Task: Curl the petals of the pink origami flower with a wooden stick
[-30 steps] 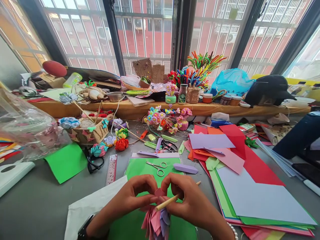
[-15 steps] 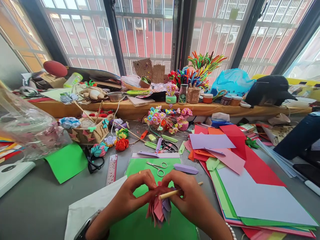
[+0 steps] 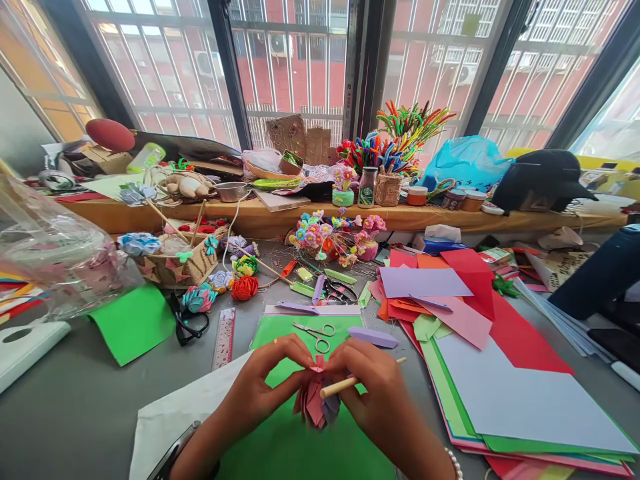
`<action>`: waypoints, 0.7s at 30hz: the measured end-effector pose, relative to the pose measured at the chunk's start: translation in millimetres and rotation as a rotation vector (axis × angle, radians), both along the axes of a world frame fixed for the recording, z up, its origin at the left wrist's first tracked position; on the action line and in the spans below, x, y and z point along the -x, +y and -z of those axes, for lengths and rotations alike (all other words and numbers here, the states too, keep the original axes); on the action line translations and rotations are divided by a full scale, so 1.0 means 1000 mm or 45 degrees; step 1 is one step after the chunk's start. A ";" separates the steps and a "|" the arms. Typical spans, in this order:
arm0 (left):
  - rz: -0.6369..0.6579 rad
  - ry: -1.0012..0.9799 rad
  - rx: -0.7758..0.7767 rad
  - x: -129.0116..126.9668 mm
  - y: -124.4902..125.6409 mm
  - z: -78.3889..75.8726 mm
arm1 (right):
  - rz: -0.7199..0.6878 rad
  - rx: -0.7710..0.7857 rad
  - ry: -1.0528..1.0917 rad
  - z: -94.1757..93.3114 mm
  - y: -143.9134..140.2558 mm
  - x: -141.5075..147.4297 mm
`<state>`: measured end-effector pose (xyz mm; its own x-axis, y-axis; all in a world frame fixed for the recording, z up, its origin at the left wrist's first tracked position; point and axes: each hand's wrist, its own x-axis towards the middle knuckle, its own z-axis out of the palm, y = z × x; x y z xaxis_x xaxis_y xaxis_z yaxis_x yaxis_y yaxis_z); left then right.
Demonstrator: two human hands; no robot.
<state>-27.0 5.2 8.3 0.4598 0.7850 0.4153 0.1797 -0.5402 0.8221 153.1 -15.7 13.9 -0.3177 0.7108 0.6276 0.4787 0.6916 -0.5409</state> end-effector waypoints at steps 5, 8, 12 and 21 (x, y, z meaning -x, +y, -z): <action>0.052 0.028 0.112 0.002 0.001 -0.004 | 0.022 -0.057 0.024 0.000 -0.001 0.000; 0.049 -0.001 0.127 0.003 0.000 -0.004 | 0.008 -0.049 0.028 0.001 -0.002 0.000; 0.055 -0.008 0.152 0.003 0.000 -0.004 | -0.032 0.010 0.018 0.000 -0.002 -0.001; 0.011 -0.011 0.126 0.002 0.001 -0.002 | -0.073 0.340 -0.066 -0.003 -0.002 -0.007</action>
